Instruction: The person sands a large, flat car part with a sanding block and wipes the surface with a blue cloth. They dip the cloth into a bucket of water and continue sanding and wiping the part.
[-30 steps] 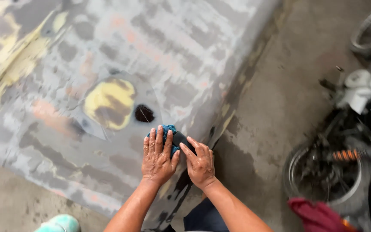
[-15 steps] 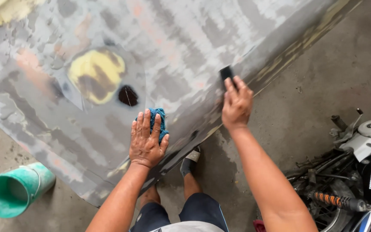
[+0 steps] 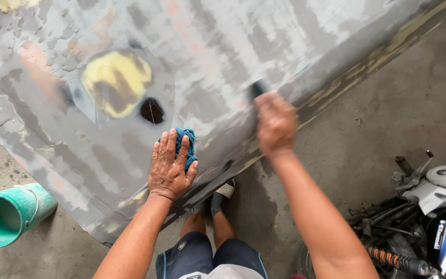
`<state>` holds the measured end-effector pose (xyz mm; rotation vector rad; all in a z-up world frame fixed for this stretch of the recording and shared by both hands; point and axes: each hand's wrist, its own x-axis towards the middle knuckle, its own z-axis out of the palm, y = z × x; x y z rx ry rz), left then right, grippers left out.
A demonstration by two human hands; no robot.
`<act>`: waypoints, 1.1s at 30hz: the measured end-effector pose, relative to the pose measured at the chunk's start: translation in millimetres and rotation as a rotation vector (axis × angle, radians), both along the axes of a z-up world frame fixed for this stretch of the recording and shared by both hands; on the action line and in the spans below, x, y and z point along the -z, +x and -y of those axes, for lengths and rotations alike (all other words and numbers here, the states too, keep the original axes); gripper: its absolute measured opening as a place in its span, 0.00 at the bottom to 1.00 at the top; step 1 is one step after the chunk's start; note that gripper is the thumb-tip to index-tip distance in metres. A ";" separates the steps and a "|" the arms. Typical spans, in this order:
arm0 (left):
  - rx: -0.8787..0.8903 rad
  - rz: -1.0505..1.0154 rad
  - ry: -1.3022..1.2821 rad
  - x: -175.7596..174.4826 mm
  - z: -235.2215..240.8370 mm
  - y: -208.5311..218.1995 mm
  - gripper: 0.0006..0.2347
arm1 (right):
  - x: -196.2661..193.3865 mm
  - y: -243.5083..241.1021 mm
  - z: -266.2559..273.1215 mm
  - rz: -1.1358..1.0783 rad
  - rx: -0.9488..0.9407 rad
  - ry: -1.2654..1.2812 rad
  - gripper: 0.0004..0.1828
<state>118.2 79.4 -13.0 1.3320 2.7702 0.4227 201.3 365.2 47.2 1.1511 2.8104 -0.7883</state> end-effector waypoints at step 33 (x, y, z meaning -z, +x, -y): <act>-0.185 0.096 0.082 -10.0 -152.0 -36.8 0.35 | 22.5 -45.4 -47.6 -0.318 -0.525 0.288 0.24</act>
